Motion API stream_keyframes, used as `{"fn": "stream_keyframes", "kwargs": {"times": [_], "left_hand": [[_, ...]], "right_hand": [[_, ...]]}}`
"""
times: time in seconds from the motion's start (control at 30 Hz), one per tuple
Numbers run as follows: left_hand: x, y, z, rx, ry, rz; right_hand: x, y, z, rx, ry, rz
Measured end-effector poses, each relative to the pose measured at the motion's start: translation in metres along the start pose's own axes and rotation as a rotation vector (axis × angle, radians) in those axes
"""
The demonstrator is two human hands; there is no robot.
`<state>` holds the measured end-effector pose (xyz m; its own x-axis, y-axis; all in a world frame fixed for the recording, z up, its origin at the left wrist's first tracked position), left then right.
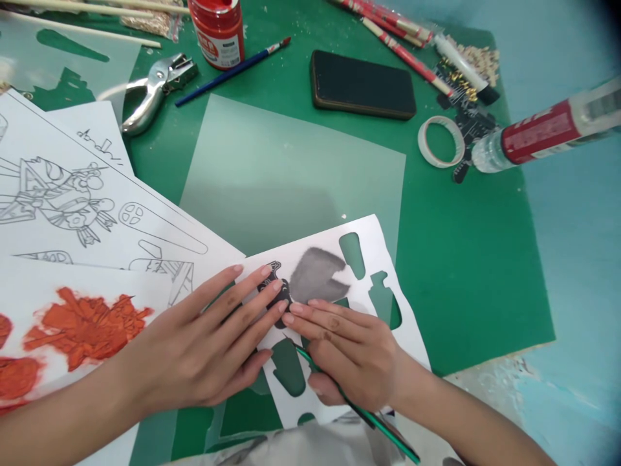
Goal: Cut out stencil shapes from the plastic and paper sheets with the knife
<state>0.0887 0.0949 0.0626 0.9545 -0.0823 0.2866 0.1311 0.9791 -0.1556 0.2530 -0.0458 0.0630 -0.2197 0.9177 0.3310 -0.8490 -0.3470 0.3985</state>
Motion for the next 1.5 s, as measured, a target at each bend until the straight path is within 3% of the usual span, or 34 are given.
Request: {"fn": "stream_keyframes", "kwargs": {"times": [0.63,0.73,0.87,1.07,1.5], "left_hand": [[-0.001,0.001,-0.001,-0.075,-0.015,-0.009],[0.000,0.001,-0.001,-0.094,-0.017,0.002],[-0.001,0.002,-0.001,-0.100,-0.030,0.009],[-0.001,0.002,-0.003,-0.108,-0.023,0.010],[-0.001,0.002,-0.003,-0.110,-0.017,0.016]], "right_hand": [[0.002,0.000,0.001,0.007,-0.029,-0.007],[0.007,0.002,0.012,0.101,-0.077,-0.071],[0.014,-0.002,0.025,0.092,-0.136,-0.278],[0.022,-0.010,0.007,0.008,-0.003,-0.346],[0.019,-0.007,-0.002,-0.080,-0.010,-0.308]]}}
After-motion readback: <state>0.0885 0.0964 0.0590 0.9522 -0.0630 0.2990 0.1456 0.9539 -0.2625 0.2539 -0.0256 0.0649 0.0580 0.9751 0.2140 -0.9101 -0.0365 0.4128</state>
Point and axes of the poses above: each hand's wrist, its own x-axis towards the middle knuckle, its own z-axis out of the back of the hand, y = z × x, the point moved 5 cm from there along x, towards the middle knuckle, and after that the axes turned 5 degrees about y, right-handed, at the moved point
